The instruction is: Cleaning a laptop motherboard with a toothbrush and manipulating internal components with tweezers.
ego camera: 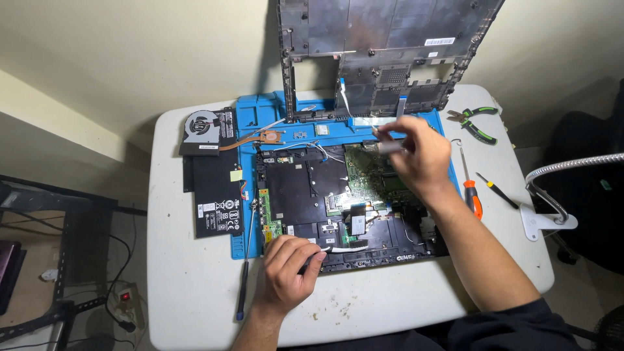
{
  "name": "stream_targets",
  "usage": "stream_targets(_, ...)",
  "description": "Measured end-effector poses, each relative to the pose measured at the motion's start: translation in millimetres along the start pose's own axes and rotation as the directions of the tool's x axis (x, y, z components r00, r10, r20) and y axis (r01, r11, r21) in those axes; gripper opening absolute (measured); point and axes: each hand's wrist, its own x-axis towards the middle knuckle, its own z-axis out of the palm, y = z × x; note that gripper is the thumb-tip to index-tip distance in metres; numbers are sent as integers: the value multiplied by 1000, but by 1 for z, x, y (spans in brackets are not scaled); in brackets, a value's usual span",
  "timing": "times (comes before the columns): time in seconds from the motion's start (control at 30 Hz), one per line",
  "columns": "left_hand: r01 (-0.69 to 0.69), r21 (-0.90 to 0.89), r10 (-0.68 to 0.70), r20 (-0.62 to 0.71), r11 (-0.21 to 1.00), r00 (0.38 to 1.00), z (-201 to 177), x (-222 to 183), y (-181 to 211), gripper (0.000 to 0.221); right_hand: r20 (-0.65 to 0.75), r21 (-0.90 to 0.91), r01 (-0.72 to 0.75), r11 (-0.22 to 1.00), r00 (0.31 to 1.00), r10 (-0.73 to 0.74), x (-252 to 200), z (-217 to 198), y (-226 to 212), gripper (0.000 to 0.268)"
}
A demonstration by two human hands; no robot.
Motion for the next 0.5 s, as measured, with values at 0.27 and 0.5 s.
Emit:
stream_targets(0.27,-37,22,38,-10,999,999,0,4,3,14,-167,-186,543,819,804,-571,-12,-36,-45,14)
stream_targets(0.5,-28,26,28,9,999,1000,0,-1,0,13,-176,-219,274,936,933,-314,-1,-26,-18,16)
